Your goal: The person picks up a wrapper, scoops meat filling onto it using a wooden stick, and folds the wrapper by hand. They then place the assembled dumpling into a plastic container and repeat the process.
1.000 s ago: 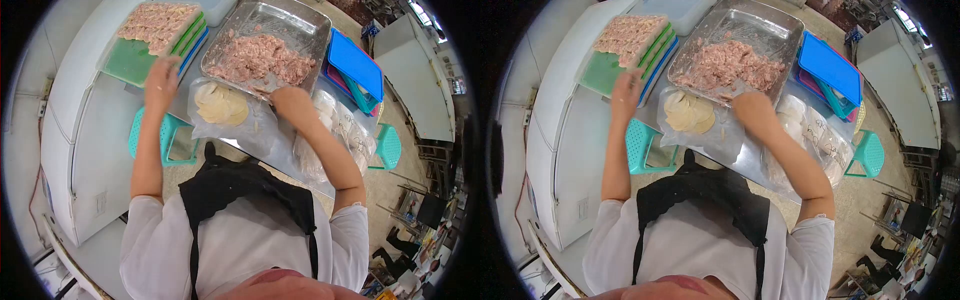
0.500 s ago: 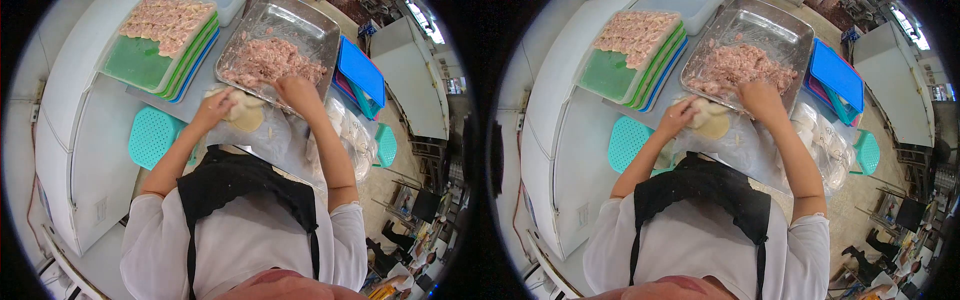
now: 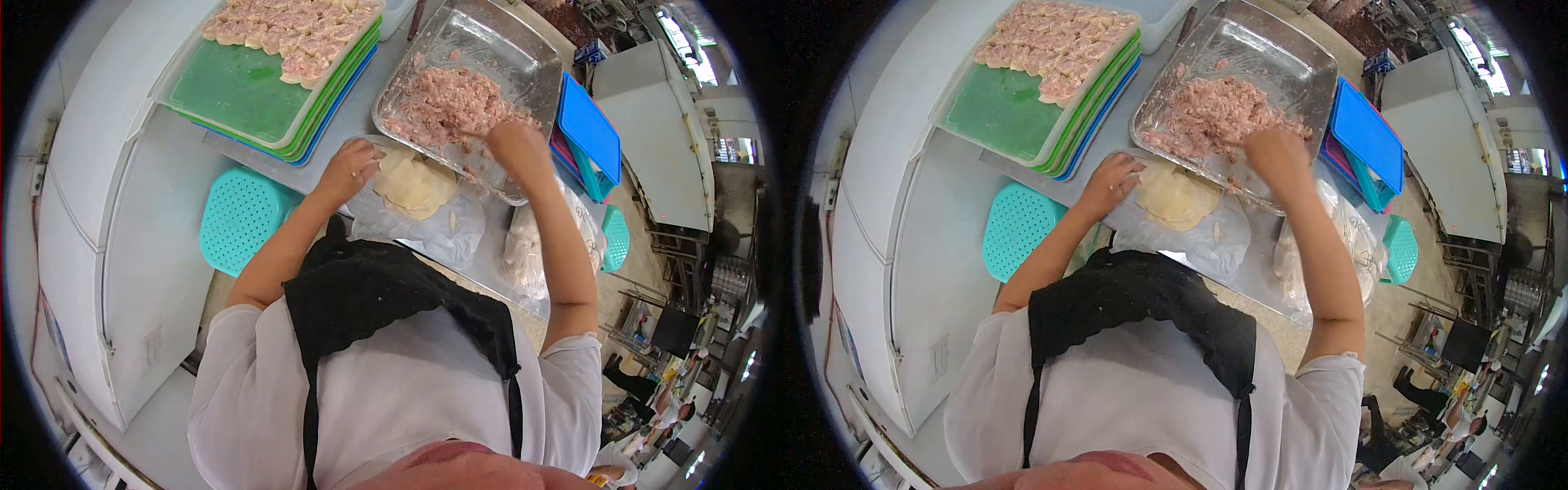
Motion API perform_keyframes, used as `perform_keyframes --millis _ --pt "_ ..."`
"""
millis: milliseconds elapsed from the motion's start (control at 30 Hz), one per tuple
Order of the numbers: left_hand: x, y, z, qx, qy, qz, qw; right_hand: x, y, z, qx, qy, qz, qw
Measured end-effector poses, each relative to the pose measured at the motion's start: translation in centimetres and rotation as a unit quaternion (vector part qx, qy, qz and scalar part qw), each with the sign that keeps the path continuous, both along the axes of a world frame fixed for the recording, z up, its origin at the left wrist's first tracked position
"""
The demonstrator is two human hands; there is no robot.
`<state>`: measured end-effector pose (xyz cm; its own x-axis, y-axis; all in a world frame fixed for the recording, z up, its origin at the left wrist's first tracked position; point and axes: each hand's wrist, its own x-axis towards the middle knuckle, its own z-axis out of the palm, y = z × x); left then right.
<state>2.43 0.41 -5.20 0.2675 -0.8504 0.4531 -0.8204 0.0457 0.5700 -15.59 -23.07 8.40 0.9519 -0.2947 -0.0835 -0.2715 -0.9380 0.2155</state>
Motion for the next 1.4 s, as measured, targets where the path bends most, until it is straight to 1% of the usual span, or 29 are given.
perform_keyframes --millis 33,67,100,167,233,300,367,400,467,500,533,567,600,667,700,733,767,867,900,967,1000,1067,1100,1167,1200,1267,1300,1367,1400 --pt "0.2 0.0 -0.6 0.008 0.056 0.008 0.998 -0.5 -0.1 -1.9 0.003 -0.024 0.037 0.999" --pt "0.4 -0.1 -0.8 0.015 0.11 0.017 0.994 -0.5 1.2 -3.4 0.011 -0.037 -0.028 0.999" --pt "0.1 -0.1 0.1 0.012 0.11 0.02 0.994 -0.5 2.6 -3.1 0.009 -0.037 -0.025 0.999" --pt "-1.5 0.6 3.2 0.042 0.294 0.093 0.95 -1.2 4.8 -1.7 0.017 -0.026 0.053 0.998" --pt "-2.5 0.4 4.6 0.015 0.275 0.082 0.958 -1.4 3.8 1.5 0.042 -0.043 0.034 0.998" --pt "-3.3 -0.2 4.7 -0.016 0.255 0.073 0.964 -0.4 1.6 2.6 0.061 0.014 -0.035 0.997" --pt "-3.9 -1.0 4.0 -0.056 0.091 0.02 0.994 -0.2 1.0 -0.3 0.06 0.022 -0.033 0.997" --pt "-4.6 -1.1 4.3 -0.056 0.09 0.022 0.994 0.1 2.2 -1.9 0.079 -0.009 -0.002 0.997" --pt "-5.9 -1.3 5.0 0.029 0.274 0.033 0.961 0.3 2.9 -4.2 0.095 -0.042 0.032 0.994" --pt "-5.9 -1.7 4.2 0.028 0.273 0.035 0.961 0.3 2.9 -5.1 0.111 -0.038 0.001 0.993" --pt "-6.0 -2.1 3.2 -0.028 0.44 0.065 0.895 0.3 2.9 -5.4 0.127 -0.033 -0.029 0.991" --pt "-6.0 -2.2 2.0 -0.084 0.591 0.093 0.797 -0.1 2.2 -5.1 0.129 -0.033 -0.027 0.991" --pt "-5.7 -1.8 2.3 -0.085 0.591 0.096 0.797 -0.5 1.2 -4.0 0.163 -0.047 -0.046 0.984" --pt "-4.7 -0.7 3.9 -0.009 0.451 -0.005 0.892 0.3 0.7 -1.0 0.195 -0.044 -0.099 0.975" --pt "-4.5 -0.4 4.9 -0.008 0.452 -0.003 0.892 0.8 0.7 -1.6 0.197 -0.043 -0.098 0.975" --pt "-4.3 -0.3 5.9 -0.011 0.293 -0.002 0.956 1.6 0.6 -2.5 0.161 -0.053 -0.045 0.985" --pt "-4.1 0.0 6.5 -0.013 0.124 -0.003 0.992 2.2 0.8 -3.3 0.124 -0.065 0.007 0.99" --pt "-2.7 1.4 6.8 0.027 0.064 0.035 0.997 2.1 4.2 -4.2 0.121 -0.102 0.046 0.986" --pt "-2.3 1.8 7.5 0.027 0.065 0.033 0.997 1.9 4.0 -4.4 0.121 -0.102 0.044 0.986" --pt "-1.6 2.2 9.0 0.161 0.122 0.071 0.977 1.1 3.0 -4.6 0.317 -0.127 -0.046 0.939" --pt "-1.5 2.1 8.6 0.161 0.121 0.068 0.977 0.9 2.7 -4.0 0.316 -0.128 -0.049 0.939" --pt "-1.1 2.0 7.1 0.053 0.201 0.044 0.977 0.9 1.7 -2.1 0.454 -0.078 -0.13 0.878" --pt "-0.8 1.8 6.5 0.053 0.202 0.044 0.977 1.0 1.0 -2.2 0.454 -0.077 -0.13 0.878" --pt "-0.3 1.0 5.4 0.142 0.249 -0.04 0.957 1.4 -0.1 -2.6 0.262 -0.077 -0.081 0.959" --pt "-0.2 0.3 4.9 0.142 0.248 -0.044 0.957 1.8 0.7 -2.6 0.26 -0.078 -0.084 0.959" --pt "-0.3 -1.3 4.0 0.15 0.163 -0.083 0.972 2.3 3.4 -2.6 0.192 -0.01 -0.048 0.98" --pt "-0.1 -1.9 3.8 0.148 0.162 -0.088 0.972 1.8 3.8 -2.8 0.189 -0.011 -0.052 0.98" --pt "0.7 -2.9 3.7 0.07 0.095 -0.13 0.985 1.2 4.0 -4.0 0.281 -0.093 -0.089 0.951" --pt "1.1 -3.1 3.9 0.068 0.095 -0.132 0.984 0.7 2.7 -4.3 0.387 -0.088 -0.109 0.911"
